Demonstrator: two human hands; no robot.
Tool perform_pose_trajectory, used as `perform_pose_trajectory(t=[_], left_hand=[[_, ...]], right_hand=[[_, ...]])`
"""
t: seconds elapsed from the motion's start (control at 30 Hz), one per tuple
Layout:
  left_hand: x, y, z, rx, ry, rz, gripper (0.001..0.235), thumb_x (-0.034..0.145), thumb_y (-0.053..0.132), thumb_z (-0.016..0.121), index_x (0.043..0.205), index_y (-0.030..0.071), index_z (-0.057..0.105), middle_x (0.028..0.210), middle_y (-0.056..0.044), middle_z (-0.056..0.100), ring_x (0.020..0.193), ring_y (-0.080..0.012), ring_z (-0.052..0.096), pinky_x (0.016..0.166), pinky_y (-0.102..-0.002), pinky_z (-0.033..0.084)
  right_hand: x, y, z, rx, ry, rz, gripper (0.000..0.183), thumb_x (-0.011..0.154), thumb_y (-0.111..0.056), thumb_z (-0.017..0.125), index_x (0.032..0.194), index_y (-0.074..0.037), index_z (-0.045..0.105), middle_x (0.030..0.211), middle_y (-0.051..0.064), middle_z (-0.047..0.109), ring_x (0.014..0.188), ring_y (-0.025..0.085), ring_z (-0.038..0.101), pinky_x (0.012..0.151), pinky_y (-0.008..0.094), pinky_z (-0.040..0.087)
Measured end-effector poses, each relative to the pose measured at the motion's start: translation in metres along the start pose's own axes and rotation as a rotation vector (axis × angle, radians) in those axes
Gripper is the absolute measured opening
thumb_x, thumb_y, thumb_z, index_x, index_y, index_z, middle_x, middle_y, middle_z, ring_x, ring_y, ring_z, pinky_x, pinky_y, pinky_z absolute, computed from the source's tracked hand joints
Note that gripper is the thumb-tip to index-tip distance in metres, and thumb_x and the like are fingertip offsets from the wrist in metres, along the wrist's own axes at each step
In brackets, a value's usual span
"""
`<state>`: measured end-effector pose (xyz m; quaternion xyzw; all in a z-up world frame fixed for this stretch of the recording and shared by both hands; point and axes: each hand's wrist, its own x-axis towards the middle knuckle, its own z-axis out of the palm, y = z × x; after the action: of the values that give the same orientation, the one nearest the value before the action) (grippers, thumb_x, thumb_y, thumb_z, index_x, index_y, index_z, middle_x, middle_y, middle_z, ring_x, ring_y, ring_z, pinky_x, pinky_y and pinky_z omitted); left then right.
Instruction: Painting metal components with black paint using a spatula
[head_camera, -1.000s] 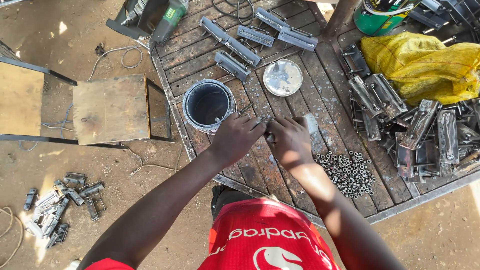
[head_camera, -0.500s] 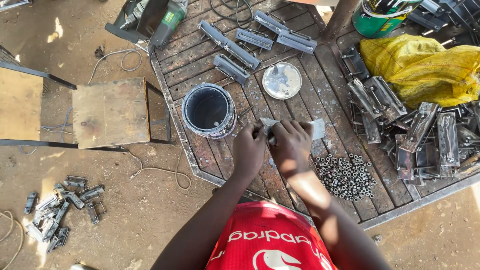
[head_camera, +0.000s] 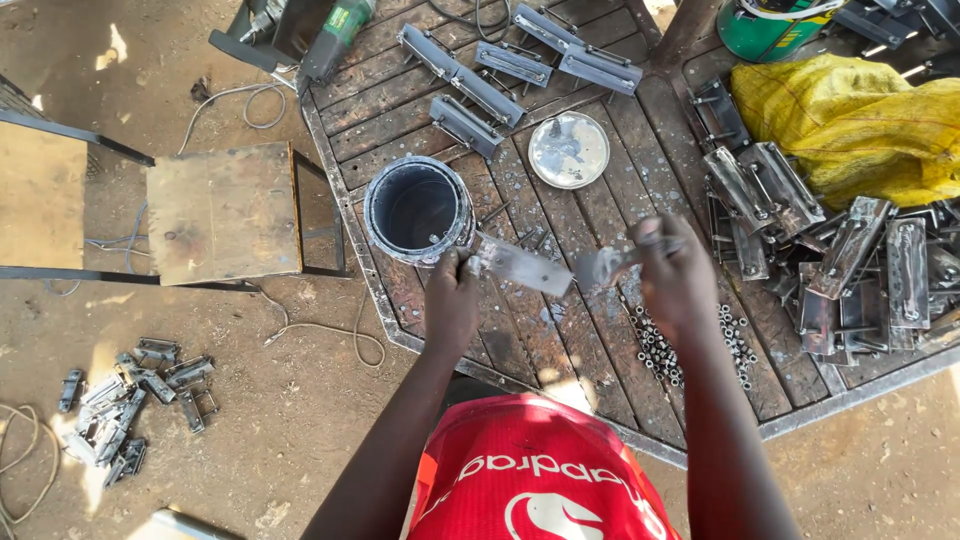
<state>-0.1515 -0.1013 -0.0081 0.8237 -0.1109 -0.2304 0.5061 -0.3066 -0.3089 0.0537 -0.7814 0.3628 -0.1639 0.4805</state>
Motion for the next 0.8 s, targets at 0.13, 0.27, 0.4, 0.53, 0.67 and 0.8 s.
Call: perform_pose_trajectory(t=[0.13,0.27,0.4,0.53,0.67,0.8], left_hand=[[0.018,-0.035,-0.003,0.121,0.087,0.258,0.006,0.099,0.005,0.061,0.101,-0.001,0.061,0.106,-0.02,0.055,0.104,-0.0405,0.062,0.089,-0.051,0.054],[0.016,-0.04,-0.004,0.184,0.138,0.297,0.005,0.1,0.008,0.063,0.097,0.004,0.066,0.091,-0.017,0.062,0.089,-0.0394,0.067,0.078,-0.048,0.056],[0.011,-0.039,-0.008,0.086,0.168,0.193,0.007,0.1,0.01,0.065,0.098,0.007,0.071,0.086,-0.018,0.07,0.086,-0.0341,0.072,0.077,-0.045,0.055],[0.012,-0.027,-0.011,0.023,0.16,0.147,0.008,0.101,0.011,0.064,0.097,0.009,0.071,0.082,-0.013,0.071,0.079,-0.02,0.064,0.076,-0.04,0.053],[0.019,-0.024,-0.017,-0.275,0.223,0.018,0.012,0.104,0.009,0.059,0.099,0.01,0.069,0.084,-0.005,0.067,0.074,-0.0115,0.058,0.071,-0.028,0.05],[0.016,-0.012,-0.037,-0.366,0.274,-0.044,0.011,0.105,0.01,0.058,0.102,0.01,0.069,0.086,-0.006,0.066,0.072,-0.0124,0.056,0.07,-0.026,0.049]], right_hand=[[0.013,0.011,-0.006,0.445,0.074,0.194,0.051,0.117,-0.044,0.037,0.097,-0.004,0.062,0.066,0.013,0.062,0.042,0.015,0.056,0.035,0.026,0.05],[0.01,0.014,0.012,0.765,0.091,0.39,0.061,0.108,-0.059,0.043,0.095,-0.004,0.067,0.063,0.011,0.06,0.049,0.018,0.066,0.044,0.029,0.059],[0.013,0.016,0.049,1.027,0.034,0.567,0.05,0.105,-0.055,0.052,0.094,-0.007,0.062,0.067,0.009,0.063,0.056,0.022,0.068,0.051,0.031,0.059],[0.007,0.007,0.077,1.107,-0.063,0.533,0.048,0.101,-0.055,0.059,0.091,-0.008,0.06,0.068,0.01,0.064,0.058,0.021,0.07,0.052,0.031,0.062],[0.002,0.026,0.081,0.942,-0.009,0.497,0.041,0.102,-0.044,0.064,0.097,-0.003,0.062,0.069,0.013,0.064,0.054,0.022,0.068,0.048,0.034,0.063],[-0.011,0.059,0.053,0.647,0.062,0.524,0.026,0.102,-0.031,0.063,0.093,-0.006,0.064,0.064,0.011,0.062,0.052,0.022,0.069,0.049,0.036,0.062]])
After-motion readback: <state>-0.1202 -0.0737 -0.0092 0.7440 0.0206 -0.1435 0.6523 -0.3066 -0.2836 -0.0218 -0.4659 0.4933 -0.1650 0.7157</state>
